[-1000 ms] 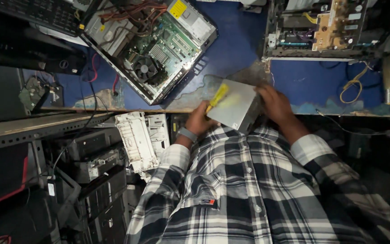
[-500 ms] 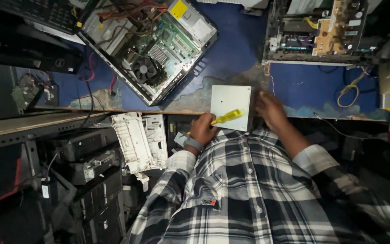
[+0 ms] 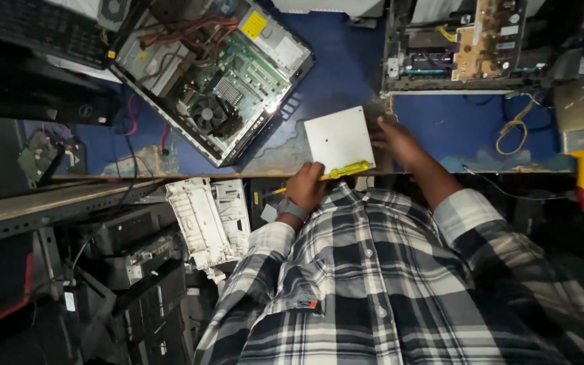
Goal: The person handles a computer power supply unit, turning it over and using a yellow screwdriver to remove and tighten screws on its casing. The workspace contains multiple disassembled computer towers and parts.
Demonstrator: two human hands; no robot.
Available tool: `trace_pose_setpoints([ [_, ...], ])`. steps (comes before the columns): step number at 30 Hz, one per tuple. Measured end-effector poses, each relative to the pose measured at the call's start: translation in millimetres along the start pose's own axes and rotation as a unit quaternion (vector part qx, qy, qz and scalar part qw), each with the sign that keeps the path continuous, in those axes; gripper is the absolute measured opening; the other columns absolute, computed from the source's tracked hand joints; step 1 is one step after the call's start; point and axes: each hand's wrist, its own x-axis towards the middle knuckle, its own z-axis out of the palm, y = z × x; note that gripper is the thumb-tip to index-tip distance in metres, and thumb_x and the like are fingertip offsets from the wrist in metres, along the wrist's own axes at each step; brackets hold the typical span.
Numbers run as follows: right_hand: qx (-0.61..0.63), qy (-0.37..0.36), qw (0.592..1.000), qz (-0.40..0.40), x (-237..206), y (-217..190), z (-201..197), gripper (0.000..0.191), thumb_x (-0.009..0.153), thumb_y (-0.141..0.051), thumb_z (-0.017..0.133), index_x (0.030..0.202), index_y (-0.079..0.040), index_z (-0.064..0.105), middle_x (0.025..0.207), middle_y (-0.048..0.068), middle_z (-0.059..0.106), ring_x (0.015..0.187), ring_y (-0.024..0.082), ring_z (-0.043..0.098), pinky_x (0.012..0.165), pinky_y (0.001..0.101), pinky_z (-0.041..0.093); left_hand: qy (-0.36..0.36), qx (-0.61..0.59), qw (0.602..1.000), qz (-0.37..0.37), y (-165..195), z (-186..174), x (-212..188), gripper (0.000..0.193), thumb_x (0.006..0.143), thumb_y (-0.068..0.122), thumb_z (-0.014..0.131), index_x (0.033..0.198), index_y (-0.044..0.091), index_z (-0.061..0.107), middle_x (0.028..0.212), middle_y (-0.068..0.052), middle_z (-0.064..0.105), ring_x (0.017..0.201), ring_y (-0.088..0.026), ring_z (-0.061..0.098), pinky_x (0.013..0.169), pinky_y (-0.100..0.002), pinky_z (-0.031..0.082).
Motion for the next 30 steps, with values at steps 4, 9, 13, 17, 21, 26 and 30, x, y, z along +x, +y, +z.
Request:
trace_pose_setpoints([
  [4,-0.050,0.069,0.985,-0.153,-10,25,-21,0.043,0.102,-0.035,0.063,0.130,-0.003,0.063,0.117,0.010,0.068,0.108,0.020,0.064,0.095,0.0342,0.051,0.003,-0.017,1.000,-0.012,-5,-1,0,0.033,0.079,0.017,0.079,0.104,0.013,0.059,0.103,-0.014,0.065,0.091,-0.039,0.066,0.072,-0.048,0.053],
  [9,-0.062,0.072,0.984,-0.150,-39,64,-52,0.024,0.103,-0.025,0.063,0.111,-0.004,0.070,0.093,0.004,0.072,0.079,0.013,0.067,0.071,0.0280,0.054,0.017,-0.072,0.997,-0.013,-16,-8,-3,0.032,0.081,0.018,0.083,0.104,0.009,0.063,0.096,-0.016,0.068,0.085,-0.037,0.069,0.071,-0.043,0.056],
  [13,-0.120,0.135,0.971,-0.155,-59,76,-77,0.019,0.101,-0.022,0.064,0.108,-0.006,0.070,0.088,0.004,0.070,0.072,0.014,0.065,0.064,0.0302,0.055,0.017,-0.097,0.994,-0.045,-9,-15,-8,0.030,0.085,0.024,0.085,0.102,0.009,0.064,0.088,-0.014,0.073,0.078,-0.033,0.072,0.067,-0.040,0.057],
  [17,-0.223,0.260,0.910,-0.233,-61,72,-99,0.017,0.098,-0.018,0.071,0.105,-0.003,0.068,0.089,0.009,0.070,0.076,0.019,0.067,0.069,0.0353,0.056,0.004,-0.118,0.990,-0.081,3,-28,-6,0.027,0.084,0.025,0.082,0.101,0.010,0.067,0.086,-0.010,0.075,0.070,-0.025,0.073,0.064,-0.038,0.058],
  [21,-0.376,0.299,0.801,-0.358,-49,57,-100,0.016,0.097,-0.014,0.075,0.108,-0.003,0.072,0.096,0.017,0.072,0.086,0.030,0.069,0.076,0.0396,0.055,0.030,-0.028,0.998,-0.039,7,-32,10,0.045,0.076,0.034,0.092,0.098,0.005,0.065,0.089,-0.015,0.070,0.077,-0.031,0.069,0.068,-0.039,0.055],
  [26,-0.298,0.075,0.917,-0.253,-44,55,-45,0.030,0.093,-0.021,0.070,0.119,-0.005,0.071,0.100,0.014,0.077,0.086,0.023,0.075,0.075,0.0353,0.058,0.037,-0.104,0.990,-0.084,-8,-6,32,0.063,0.073,0.033,0.097,0.098,-0.002,0.052,0.089,-0.018,0.062,0.080,-0.033,0.062,0.071,-0.041,0.051],
  [30,-0.358,-0.023,0.914,-0.188,-59,63,3,0.071,0.094,-0.030,0.073,0.150,-0.004,0.039,0.118,0.018,0.073,0.102,0.026,0.074,0.085,0.0362,0.059,0.045,-0.225,0.958,-0.171,-26,13,27,0.060,0.073,0.026,0.095,0.105,0.004,0.050,0.090,-0.004,0.062,0.081,-0.018,0.061,0.070,-0.033,0.052],
])
